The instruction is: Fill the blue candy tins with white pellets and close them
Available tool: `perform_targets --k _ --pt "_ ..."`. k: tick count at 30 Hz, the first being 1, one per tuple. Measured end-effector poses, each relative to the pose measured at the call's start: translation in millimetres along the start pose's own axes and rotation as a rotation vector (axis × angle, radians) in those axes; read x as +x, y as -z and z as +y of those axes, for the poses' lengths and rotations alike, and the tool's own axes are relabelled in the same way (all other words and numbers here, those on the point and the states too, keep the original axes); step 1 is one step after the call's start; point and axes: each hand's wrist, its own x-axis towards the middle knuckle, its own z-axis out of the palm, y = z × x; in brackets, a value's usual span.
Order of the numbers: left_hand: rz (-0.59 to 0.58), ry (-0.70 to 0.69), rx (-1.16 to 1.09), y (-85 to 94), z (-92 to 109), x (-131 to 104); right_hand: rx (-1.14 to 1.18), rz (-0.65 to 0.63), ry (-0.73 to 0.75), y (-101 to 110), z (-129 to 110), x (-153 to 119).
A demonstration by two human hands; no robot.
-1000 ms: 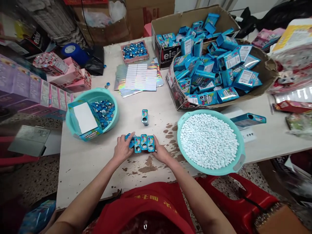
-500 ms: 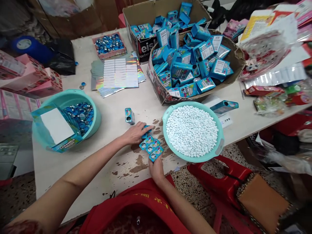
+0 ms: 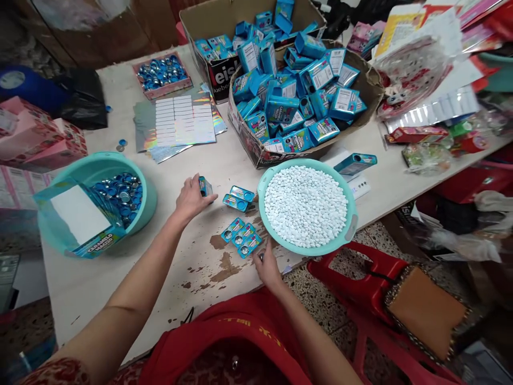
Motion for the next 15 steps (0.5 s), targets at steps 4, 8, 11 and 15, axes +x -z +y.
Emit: perform_targets --k 4,8,11,15 --pt "-0.117 0.054 -0.055 -12.0 -10 -10 -0.025 -0.097 0.125 7 -4 22" --pt "-0.336 -0.079 -0.161 -27.7 -11 -51 0.008 -0.17 0.137 3 -3 28" --pt "-0.409 -0.295 -0.262 -43.4 -7 -77 0.034 -0.125 0.116 -6 -2 21" --pt "-0.426 -0.566 -0.282 -54.0 6 -69 -0.008 -0.028 0.097 -25 -3 6"
